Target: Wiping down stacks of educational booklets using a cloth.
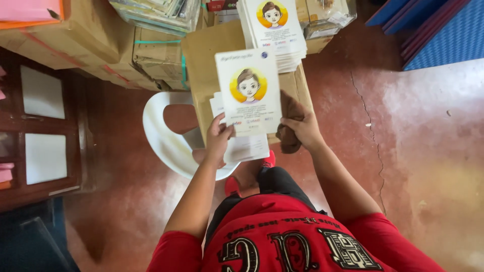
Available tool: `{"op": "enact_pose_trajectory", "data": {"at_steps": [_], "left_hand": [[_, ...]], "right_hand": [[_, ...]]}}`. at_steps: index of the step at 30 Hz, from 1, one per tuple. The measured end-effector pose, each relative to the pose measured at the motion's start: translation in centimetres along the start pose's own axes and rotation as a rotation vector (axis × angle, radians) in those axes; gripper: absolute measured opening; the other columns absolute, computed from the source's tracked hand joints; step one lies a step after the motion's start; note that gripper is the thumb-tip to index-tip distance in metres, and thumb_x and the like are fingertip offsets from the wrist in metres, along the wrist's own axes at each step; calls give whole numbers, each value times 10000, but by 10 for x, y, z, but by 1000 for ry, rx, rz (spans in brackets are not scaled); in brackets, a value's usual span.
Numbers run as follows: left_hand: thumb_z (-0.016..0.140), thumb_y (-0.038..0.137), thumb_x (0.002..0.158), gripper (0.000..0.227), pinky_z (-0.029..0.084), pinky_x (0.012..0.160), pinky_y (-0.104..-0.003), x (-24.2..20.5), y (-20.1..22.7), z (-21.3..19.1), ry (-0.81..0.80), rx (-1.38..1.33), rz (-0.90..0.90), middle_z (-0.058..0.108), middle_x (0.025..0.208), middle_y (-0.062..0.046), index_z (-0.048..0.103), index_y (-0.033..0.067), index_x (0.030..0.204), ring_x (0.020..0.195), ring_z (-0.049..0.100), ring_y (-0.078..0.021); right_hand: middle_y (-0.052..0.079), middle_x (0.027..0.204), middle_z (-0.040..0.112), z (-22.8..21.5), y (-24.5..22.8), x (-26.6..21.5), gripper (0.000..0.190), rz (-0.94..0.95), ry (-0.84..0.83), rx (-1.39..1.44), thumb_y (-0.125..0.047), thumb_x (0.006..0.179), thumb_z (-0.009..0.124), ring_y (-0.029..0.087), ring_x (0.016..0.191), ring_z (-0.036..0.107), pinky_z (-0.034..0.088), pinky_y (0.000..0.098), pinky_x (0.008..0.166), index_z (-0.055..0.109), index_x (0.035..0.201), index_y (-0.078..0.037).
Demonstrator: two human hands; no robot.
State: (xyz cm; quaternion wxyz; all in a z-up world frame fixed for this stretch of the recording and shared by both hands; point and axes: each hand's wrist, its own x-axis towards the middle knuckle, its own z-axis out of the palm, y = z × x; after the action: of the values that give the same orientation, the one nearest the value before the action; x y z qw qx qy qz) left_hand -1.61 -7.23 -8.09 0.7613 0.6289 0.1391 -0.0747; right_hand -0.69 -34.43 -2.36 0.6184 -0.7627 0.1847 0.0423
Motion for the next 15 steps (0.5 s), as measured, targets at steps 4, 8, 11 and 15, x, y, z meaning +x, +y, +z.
{"op": "enact_pose_trajectory", "data": {"at_steps": [4, 8, 11, 15], "left_hand": [[742, 136, 903, 521, 575, 646, -259, 46, 22, 42, 10, 224, 70, 673, 1099, -129, 603, 109, 1405, 797, 629, -142], [812, 136, 822, 555, 606, 686, -280, 106, 41, 89, 56, 518, 274, 645, 1020, -91, 660, 112, 1355, 809, 706, -192], [809, 71, 792, 597, 611, 709, -317, 153, 53, 124, 90, 566, 390, 614, 972, -109, 630, 59, 1362, 792, 698, -232], [831, 67, 768, 535, 610, 661, -283, 224, 35, 147, 153, 687, 401, 607, 928, -60, 669, 78, 1277, 747, 719, -199]], "right_hand": [[69, 834, 692, -27, -30, 43, 406, -104, 137, -140, -170, 675, 916, 220, 783, 654, 492, 363, 660, 744, 1043, -159], [96, 1003, 721, -52, -40, 119, 555, -186, 168, -314, -213, 725, 867, 302, 955, 691, 533, 421, 773, 696, 1253, -217], [145, 1094, 730, -57, -42, 181, 594, -142, 206, -483, -245, 754, 814, 386, 1070, 693, 566, 498, 865, 644, 1322, -214], [124, 1133, 734, -48, -51, 248, 614, -45, 187, -721, -290, 771, 750, 367, 1087, 702, 572, 501, 929, 598, 1365, -265]]}}
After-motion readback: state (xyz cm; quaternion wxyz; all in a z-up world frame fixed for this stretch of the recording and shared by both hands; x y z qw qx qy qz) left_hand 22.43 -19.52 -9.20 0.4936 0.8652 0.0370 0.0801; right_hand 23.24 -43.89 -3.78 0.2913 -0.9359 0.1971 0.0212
